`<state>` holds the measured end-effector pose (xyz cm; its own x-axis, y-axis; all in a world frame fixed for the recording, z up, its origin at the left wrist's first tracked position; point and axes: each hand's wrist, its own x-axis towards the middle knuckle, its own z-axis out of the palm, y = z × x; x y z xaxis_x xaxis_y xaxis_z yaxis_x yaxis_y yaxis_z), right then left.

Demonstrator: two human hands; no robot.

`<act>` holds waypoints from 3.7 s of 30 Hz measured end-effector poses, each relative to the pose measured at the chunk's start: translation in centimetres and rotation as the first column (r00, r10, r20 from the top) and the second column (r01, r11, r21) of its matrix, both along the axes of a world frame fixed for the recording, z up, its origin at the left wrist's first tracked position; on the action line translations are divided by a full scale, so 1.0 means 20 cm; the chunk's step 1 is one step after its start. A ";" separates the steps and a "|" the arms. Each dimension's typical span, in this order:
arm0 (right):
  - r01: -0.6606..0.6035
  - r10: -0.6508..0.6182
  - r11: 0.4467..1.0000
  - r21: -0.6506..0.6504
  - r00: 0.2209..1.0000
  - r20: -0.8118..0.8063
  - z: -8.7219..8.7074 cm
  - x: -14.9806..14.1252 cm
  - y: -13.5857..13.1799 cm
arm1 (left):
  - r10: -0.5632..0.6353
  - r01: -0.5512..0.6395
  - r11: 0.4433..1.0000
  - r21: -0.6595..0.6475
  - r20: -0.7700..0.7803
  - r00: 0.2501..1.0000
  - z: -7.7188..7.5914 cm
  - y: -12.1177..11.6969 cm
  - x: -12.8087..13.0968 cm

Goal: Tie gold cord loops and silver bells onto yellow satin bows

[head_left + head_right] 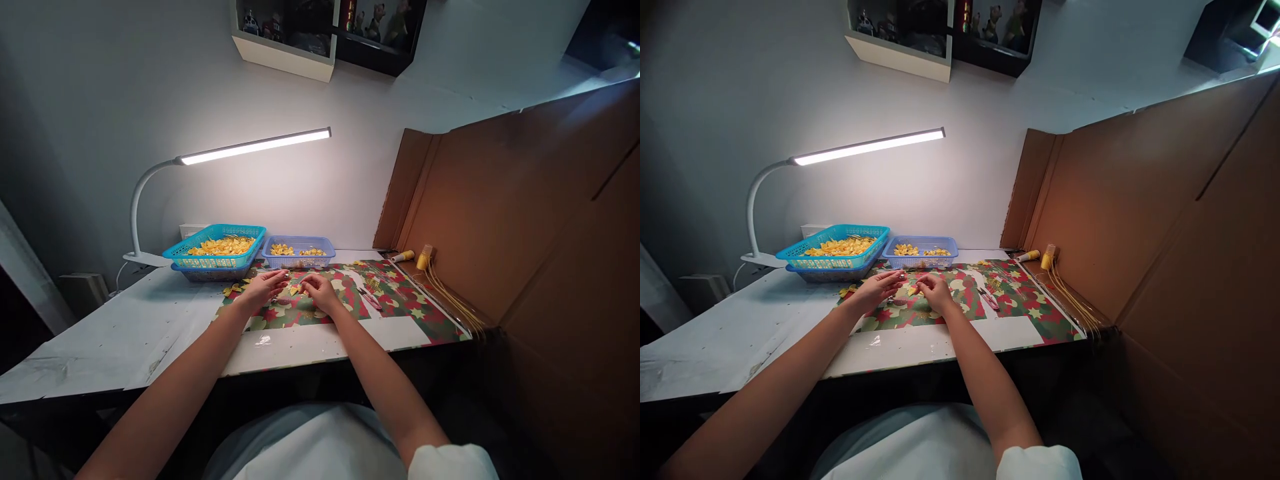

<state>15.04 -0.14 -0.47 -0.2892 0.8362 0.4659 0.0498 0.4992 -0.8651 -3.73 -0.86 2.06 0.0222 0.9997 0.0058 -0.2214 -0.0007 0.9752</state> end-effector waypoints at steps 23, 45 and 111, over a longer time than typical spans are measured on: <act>-0.005 0.001 0.998 0.058 0.998 0.070 -0.04 -0.04 -0.04 | -0.073 0.072 0.997 -0.013 -0.087 0.994 -0.05 -0.03 0.08; -0.017 0.015 0.999 0.029 0.997 0.076 -0.03 -0.03 -0.04 | -0.115 0.141 0.982 0.126 -0.196 0.974 -0.02 -0.08 0.10; 0.196 -0.187 0.969 0.149 0.980 -0.068 0.28 0.10 -0.04 | 0.131 0.038 0.934 0.355 -0.438 0.889 -0.12 0.03 0.07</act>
<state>16.96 -0.99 5.12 -0.1021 0.7903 0.6041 0.1136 0.6126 -0.7822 -2.39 -0.18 -0.43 0.0602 0.9348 0.3502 0.2475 -0.3538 0.9020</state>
